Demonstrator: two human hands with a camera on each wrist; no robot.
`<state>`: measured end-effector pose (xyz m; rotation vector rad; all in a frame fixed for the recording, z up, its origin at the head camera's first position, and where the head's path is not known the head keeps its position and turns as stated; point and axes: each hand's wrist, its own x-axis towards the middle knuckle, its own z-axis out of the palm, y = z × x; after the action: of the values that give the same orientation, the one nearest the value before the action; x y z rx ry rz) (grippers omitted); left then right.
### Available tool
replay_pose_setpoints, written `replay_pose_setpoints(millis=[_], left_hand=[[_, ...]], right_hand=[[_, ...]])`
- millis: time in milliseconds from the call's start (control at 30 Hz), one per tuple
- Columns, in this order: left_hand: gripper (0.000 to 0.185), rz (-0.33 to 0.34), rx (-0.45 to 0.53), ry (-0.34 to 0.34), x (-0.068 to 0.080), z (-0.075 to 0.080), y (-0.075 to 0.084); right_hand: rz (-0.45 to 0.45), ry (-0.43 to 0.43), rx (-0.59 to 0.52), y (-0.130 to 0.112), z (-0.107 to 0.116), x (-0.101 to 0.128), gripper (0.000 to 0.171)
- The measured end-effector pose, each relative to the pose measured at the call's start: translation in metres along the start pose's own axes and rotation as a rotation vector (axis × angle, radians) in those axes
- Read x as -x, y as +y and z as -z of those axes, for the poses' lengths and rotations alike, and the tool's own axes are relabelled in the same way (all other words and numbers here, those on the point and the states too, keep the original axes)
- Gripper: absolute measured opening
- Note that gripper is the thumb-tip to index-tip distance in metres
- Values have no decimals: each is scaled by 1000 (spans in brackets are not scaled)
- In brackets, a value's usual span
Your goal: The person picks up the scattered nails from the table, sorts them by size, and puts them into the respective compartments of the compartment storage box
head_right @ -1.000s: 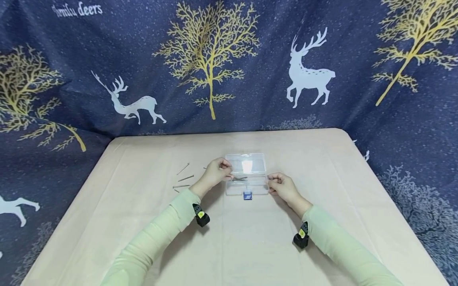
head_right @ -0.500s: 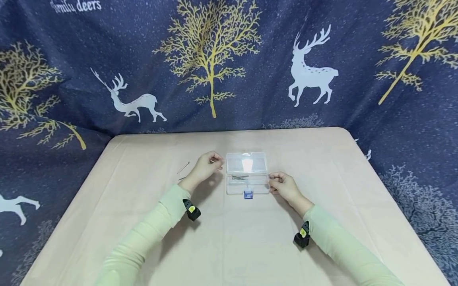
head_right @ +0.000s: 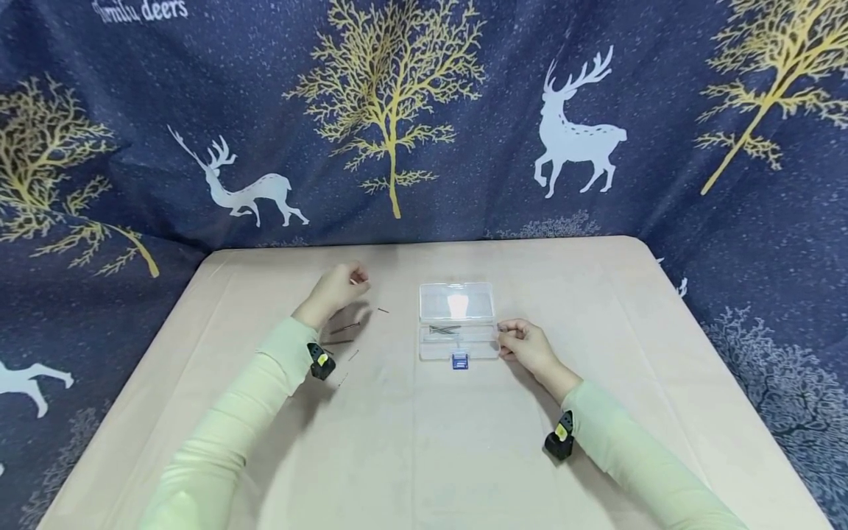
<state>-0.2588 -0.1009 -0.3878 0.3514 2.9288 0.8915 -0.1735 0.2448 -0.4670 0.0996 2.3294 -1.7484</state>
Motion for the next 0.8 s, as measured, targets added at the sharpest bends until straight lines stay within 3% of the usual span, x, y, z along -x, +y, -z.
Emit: replay_pose_setpoints(millis=[300,533,800], left_hand=[[16,98,-82,-130,2,0,-19],[10,125,-70,-234,8,-7,-17],[13,144,-143,-301,12,-16,-19]], right_hand=[[-3,1,-2,1,0,-1,42],[0,11,3,-1,1,0,42],[10,6,-10,1,1,0,42]])
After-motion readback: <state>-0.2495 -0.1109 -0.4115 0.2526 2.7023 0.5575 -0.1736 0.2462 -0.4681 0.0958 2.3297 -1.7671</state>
